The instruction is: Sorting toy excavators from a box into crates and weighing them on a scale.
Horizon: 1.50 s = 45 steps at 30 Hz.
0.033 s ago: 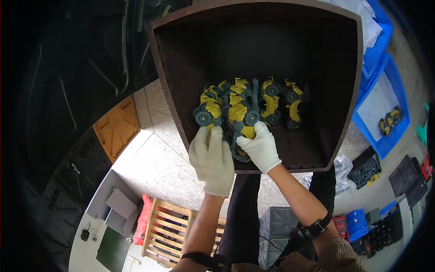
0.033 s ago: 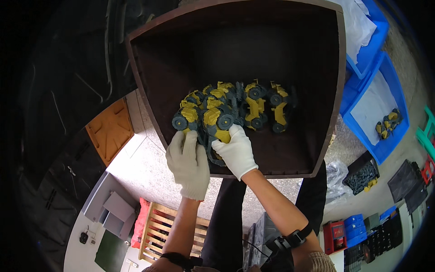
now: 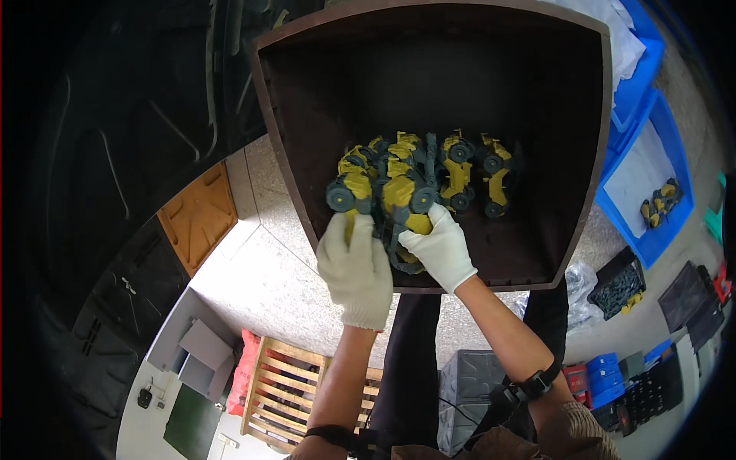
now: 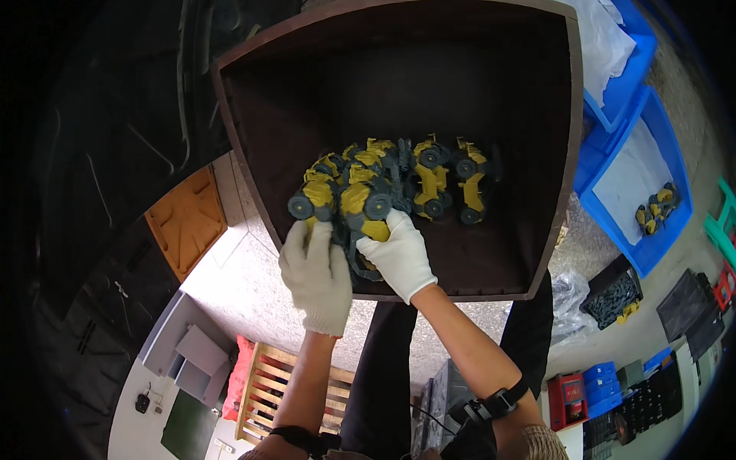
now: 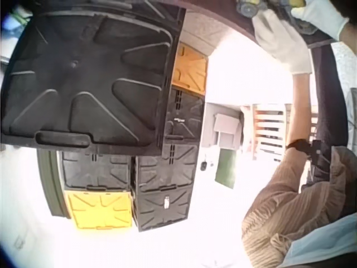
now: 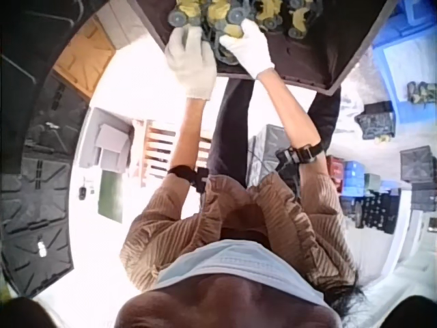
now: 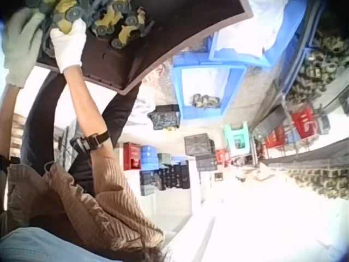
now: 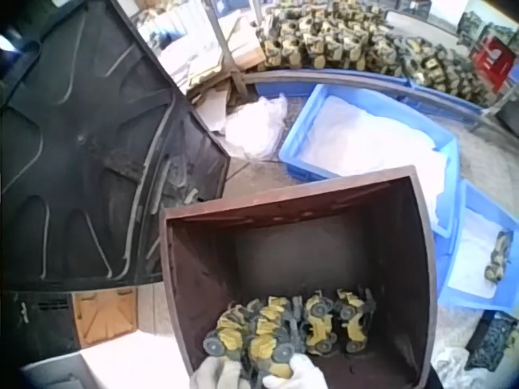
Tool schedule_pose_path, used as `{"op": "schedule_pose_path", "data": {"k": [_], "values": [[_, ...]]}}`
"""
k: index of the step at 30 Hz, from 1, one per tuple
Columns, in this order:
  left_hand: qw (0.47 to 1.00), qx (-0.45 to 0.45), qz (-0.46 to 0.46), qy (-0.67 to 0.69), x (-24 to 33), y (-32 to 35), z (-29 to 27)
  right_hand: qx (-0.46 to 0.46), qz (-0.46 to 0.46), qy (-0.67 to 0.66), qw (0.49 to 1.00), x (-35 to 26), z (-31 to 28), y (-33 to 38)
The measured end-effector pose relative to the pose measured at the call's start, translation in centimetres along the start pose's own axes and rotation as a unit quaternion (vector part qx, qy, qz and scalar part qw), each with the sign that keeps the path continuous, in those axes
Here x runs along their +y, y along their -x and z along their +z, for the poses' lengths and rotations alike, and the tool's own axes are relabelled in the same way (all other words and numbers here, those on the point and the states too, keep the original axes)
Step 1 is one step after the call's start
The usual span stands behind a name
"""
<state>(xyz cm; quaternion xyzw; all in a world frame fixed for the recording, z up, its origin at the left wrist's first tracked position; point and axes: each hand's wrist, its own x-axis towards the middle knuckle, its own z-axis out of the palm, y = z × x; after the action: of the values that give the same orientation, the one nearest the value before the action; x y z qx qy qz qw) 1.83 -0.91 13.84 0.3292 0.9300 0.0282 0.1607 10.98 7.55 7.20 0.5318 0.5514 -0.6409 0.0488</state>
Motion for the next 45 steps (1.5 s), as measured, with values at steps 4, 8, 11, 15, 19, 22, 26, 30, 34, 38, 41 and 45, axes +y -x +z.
{"op": "schedule_pose_path", "data": {"k": [4,8,11,15,19,22,26,30,34,38,41,45], "values": [[0.998,0.028,-0.059,-0.008,-0.4,-0.3,0.0,-0.029,-0.017,-0.080,0.996,-0.3,-0.3,-0.3],[0.998,0.040,-0.043,-0.011,-0.8,0.3,0.5,0.029,-0.061,-0.048,0.997,-0.7,1.1,0.1],[0.998,0.054,0.003,-0.019,-0.6,0.7,0.6,0.019,-0.040,-0.086,0.995,-1.1,1.2,0.5],[1.000,0.025,0.003,-0.016,-0.7,0.7,0.9,-0.001,-0.025,-0.077,0.997,-0.6,0.8,0.2],[1.000,0.008,-0.015,-0.007,0.1,1.1,0.4,0.000,-0.026,-0.121,0.992,-1.0,-0.2,0.3],[0.999,0.011,-0.027,0.013,1.1,1.3,-0.2,0.018,-0.022,-0.182,0.983,-0.2,-0.3,1.0],[0.998,0.037,0.048,0.032,3.2,1.2,-0.7,0.055,-0.104,-0.096,0.988,0.9,0.3,1.5],[0.992,-0.024,0.121,0.016,4.3,0.6,0.0,0.025,-0.167,-0.147,0.975,3.3,0.8,0.9],[0.986,-0.046,0.158,-0.005,4.0,0.1,2.1,0.084,-0.185,-0.103,0.974,4.8,-0.9,1.3],[0.985,-0.037,0.166,-0.006,1.2,1.4,2.7,0.027,-0.163,-0.108,0.980,3.8,-4.1,4.1],[0.990,-0.017,0.140,-0.023,0.8,2.1,2.0,-0.126,-0.115,-0.229,0.958,0.4,-12.7,7.5],[0.988,-0.021,0.147,-0.043,2.1,2.8,3.6,0.011,-0.111,-0.177,0.978,3.8,-26.0,10.6]]}}
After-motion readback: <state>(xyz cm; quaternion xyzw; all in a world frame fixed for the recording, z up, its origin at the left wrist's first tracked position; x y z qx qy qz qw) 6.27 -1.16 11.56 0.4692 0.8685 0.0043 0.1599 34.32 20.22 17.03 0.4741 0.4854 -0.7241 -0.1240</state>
